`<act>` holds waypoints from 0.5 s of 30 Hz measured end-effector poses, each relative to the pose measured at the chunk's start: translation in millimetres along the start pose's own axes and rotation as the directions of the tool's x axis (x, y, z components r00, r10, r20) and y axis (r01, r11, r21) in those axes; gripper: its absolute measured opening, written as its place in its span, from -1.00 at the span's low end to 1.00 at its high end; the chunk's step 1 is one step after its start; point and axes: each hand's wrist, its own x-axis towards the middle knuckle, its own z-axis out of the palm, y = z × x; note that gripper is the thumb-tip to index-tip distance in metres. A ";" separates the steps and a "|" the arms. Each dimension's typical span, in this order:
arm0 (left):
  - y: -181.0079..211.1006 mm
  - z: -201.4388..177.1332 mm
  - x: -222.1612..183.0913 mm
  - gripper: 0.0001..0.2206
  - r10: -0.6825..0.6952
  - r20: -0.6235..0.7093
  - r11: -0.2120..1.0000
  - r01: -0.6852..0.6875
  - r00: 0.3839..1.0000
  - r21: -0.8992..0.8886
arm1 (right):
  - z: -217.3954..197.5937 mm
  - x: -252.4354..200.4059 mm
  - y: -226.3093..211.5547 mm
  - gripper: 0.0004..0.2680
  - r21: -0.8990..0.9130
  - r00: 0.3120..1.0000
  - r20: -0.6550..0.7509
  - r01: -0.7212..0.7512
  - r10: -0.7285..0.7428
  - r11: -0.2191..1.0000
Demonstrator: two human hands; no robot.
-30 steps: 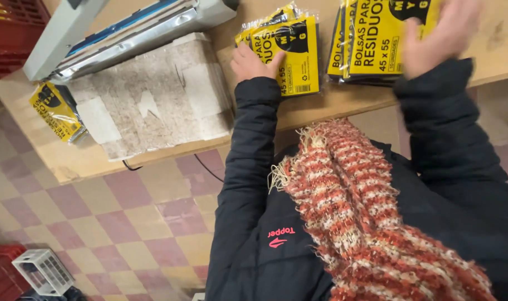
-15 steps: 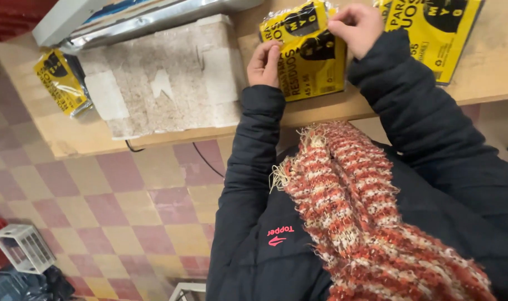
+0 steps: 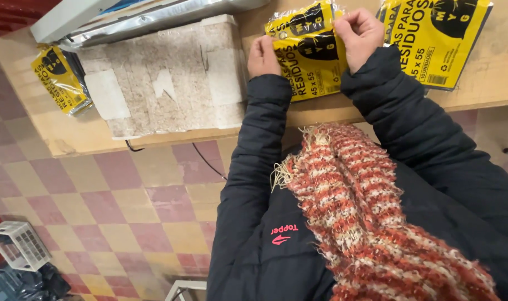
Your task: Sealing and organizing stacks of yellow and black plastic bags using a manual impulse sealer at a workbench.
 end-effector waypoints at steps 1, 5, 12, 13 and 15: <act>13.5 4.0 1.7 -0.77 0.099 -0.037 0.981 -0.091 0.994 0.173 | -0.5 0.2 -1.1 -0.94 -0.039 0.999 -0.005 0.033 -0.033 0.999; -5.2 10.3 26.5 -0.68 0.168 -0.079 0.940 -0.135 0.983 0.314 | -3.6 2.1 -2.9 -0.90 -0.055 0.996 -0.021 0.088 -0.090 0.995; -32.4 13.8 36.2 -0.84 0.022 -0.035 0.971 -0.013 0.999 0.238 | -5.1 -4.6 -0.2 -0.92 -0.055 0.995 0.030 0.098 -0.097 0.994; -39.7 15.0 33.9 -0.88 0.244 -0.039 0.966 -0.239 0.969 0.093 | -5.6 -5.1 3.0 -0.93 -0.049 0.996 0.038 0.087 -0.085 0.995; -29.7 15.1 34.5 -0.87 0.167 0.043 0.985 -0.164 0.985 -0.063 | -4.1 -2.3 10.2 -0.92 0.008 0.997 0.022 0.071 -0.071 0.997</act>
